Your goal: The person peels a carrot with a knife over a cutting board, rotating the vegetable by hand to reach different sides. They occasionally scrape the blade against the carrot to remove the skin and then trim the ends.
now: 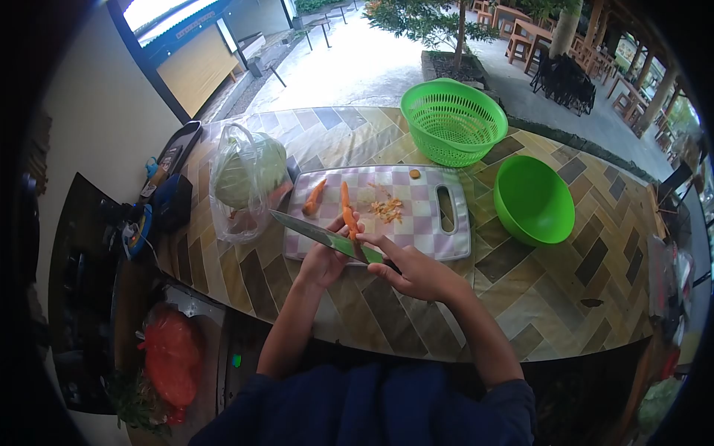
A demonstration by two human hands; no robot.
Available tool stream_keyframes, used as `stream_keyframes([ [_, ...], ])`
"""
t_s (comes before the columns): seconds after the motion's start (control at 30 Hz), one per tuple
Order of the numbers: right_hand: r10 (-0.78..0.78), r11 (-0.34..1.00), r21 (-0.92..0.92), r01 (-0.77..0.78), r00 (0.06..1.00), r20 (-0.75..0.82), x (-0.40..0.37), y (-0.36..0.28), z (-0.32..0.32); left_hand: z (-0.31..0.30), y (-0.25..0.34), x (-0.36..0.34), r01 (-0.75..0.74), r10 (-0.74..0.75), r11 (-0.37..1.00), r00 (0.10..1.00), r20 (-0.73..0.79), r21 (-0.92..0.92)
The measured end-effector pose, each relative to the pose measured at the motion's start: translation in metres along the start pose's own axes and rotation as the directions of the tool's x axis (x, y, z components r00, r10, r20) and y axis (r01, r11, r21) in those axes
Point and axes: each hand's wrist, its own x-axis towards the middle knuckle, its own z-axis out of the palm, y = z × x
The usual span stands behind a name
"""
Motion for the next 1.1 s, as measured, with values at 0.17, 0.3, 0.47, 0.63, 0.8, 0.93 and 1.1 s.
stream_keyframes([
  [0.17,-0.049,0.999,0.017,0.049,0.999,-0.022,0.002,0.006,0.004,-0.001,0.0,0.0,-0.002,0.001,1.0,1.0,0.028,0.005],
  [0.3,-0.022,1.0,-0.002,0.022,1.0,-0.006,0.003,0.004,0.002,-0.003,0.001,0.0,0.01,-0.011,1.0,0.998,0.056,0.008],
  [0.47,-0.02,0.999,-0.027,0.019,0.999,-0.028,0.003,0.004,0.005,0.001,0.001,-0.001,-0.021,0.021,1.0,0.999,0.029,0.011],
  [0.63,0.048,0.995,-0.086,-0.052,0.998,-0.05,0.004,-0.001,0.005,-0.001,0.0,0.0,-0.017,0.017,1.0,1.0,0.02,0.014],
  [0.8,-0.018,1.0,-0.021,0.017,0.998,-0.053,0.005,0.004,0.006,0.004,0.001,-0.003,-0.022,0.023,0.999,1.0,-0.018,0.023],
  [0.93,-0.112,0.993,0.034,0.114,0.992,-0.053,0.005,0.011,0.005,0.004,0.003,-0.003,-0.002,0.002,1.0,1.0,0.014,0.0],
  [1.1,-0.032,0.999,0.017,0.032,0.999,0.001,0.004,0.004,0.001,-0.002,0.001,-0.002,0.011,-0.011,1.0,1.0,0.018,0.003],
])
